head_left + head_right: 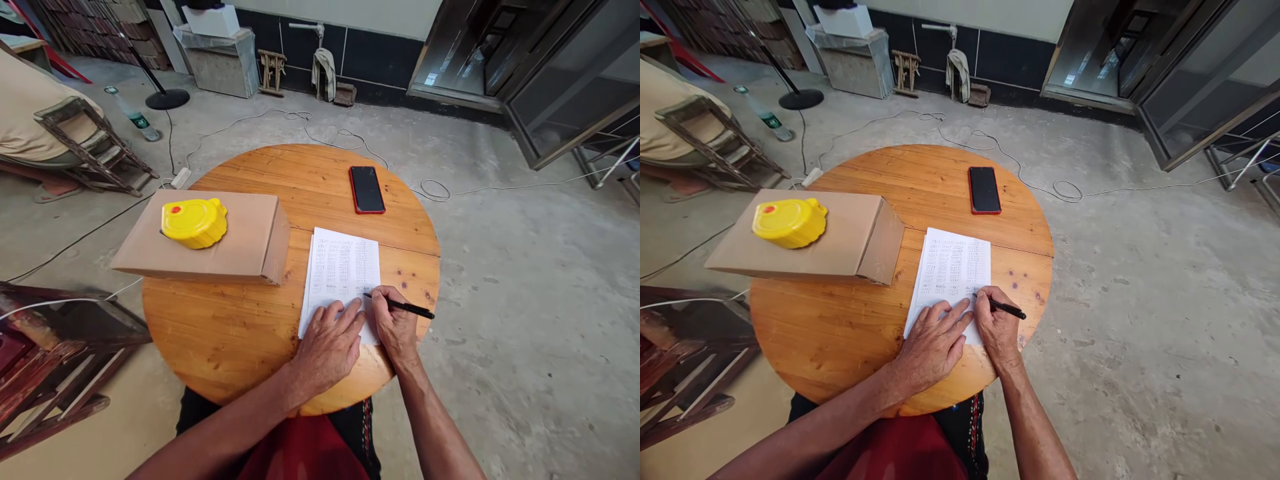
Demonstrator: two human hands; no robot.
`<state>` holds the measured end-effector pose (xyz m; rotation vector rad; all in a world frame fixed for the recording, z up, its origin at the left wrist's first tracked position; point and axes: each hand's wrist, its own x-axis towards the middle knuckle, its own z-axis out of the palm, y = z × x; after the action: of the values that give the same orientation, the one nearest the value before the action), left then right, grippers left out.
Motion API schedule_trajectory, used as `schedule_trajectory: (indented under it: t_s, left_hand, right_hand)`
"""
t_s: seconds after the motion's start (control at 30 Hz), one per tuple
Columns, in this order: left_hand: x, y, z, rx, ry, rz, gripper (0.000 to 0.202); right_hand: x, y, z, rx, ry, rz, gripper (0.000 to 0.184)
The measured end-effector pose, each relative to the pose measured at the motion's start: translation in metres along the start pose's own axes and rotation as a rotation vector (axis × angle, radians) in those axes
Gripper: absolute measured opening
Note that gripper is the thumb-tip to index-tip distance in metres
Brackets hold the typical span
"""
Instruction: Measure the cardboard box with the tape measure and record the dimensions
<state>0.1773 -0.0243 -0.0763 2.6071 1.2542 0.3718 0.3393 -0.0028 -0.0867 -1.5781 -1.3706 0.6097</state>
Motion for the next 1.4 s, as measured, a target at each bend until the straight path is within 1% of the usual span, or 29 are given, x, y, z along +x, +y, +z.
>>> schedule_trajectory:
  t_s: [0.13, 0.27, 0.5, 0.57, 0.63, 0.7, 0.77, 0.8, 0.97, 1.17, 1.4]
  left_hand:
    - [-0.0002, -0.0001, 0.0002, -0.002, -0.002, 0.002, 0.042]
    - [0.0, 0.0001, 0.0001, 0.001, -0.01, -0.005, 0.041]
    - [0.0, 0.0, 0.0001, -0.001, -0.011, -0.003, 0.043]
    - [-0.0003, 0.0, 0.0007, -0.003, -0.01, -0.003, 0.043]
    - [-0.0005, 0.0001, 0.0011, -0.004, -0.007, -0.001, 0.042]
    - [-0.0006, 0.0002, 0.0013, -0.001, -0.008, -0.002, 0.041]
    - [-0.0006, 0.0005, 0.0011, 0.004, -0.013, -0.006, 0.041]
    - [-0.0006, 0.0006, 0.0009, 0.006, -0.014, -0.008, 0.041]
    - [-0.0005, 0.0009, -0.0003, 0.008, -0.015, -0.004, 0.04]
    - [-0.0003, 0.0007, -0.0008, 0.015, -0.018, -0.005, 0.04]
    - [0.0001, 0.001, 0.0003, 0.009, -0.018, -0.007, 0.04]
  right_hand:
    - [0.0004, 0.0006, -0.0002, 0.023, -0.018, 0.008, 0.02]
    - [0.001, 0.0018, -0.0008, 0.041, 0.004, 0.021, 0.02]
    - [0.0002, -0.0026, -0.0003, -0.005, -0.013, -0.006, 0.02]
    - [-0.0008, -0.0034, -0.001, -0.012, 0.002, -0.005, 0.021]
    - [-0.0017, -0.0034, -0.0024, 0.015, 0.044, 0.038, 0.021]
    - [-0.0023, -0.0027, -0.004, 0.094, 0.085, 0.121, 0.022]
    - [-0.0022, -0.0011, -0.005, 0.168, 0.094, 0.19, 0.022]
    - [-0.002, -0.0002, -0.0051, 0.182, 0.088, 0.199, 0.022]
    - [-0.0008, 0.0032, -0.0042, 0.123, 0.054, 0.139, 0.022]
    - [-0.0003, 0.0025, -0.0046, 0.057, 0.007, 0.103, 0.023]
    - [0.0001, 0.0029, -0.004, 0.062, 0.0, 0.084, 0.021]
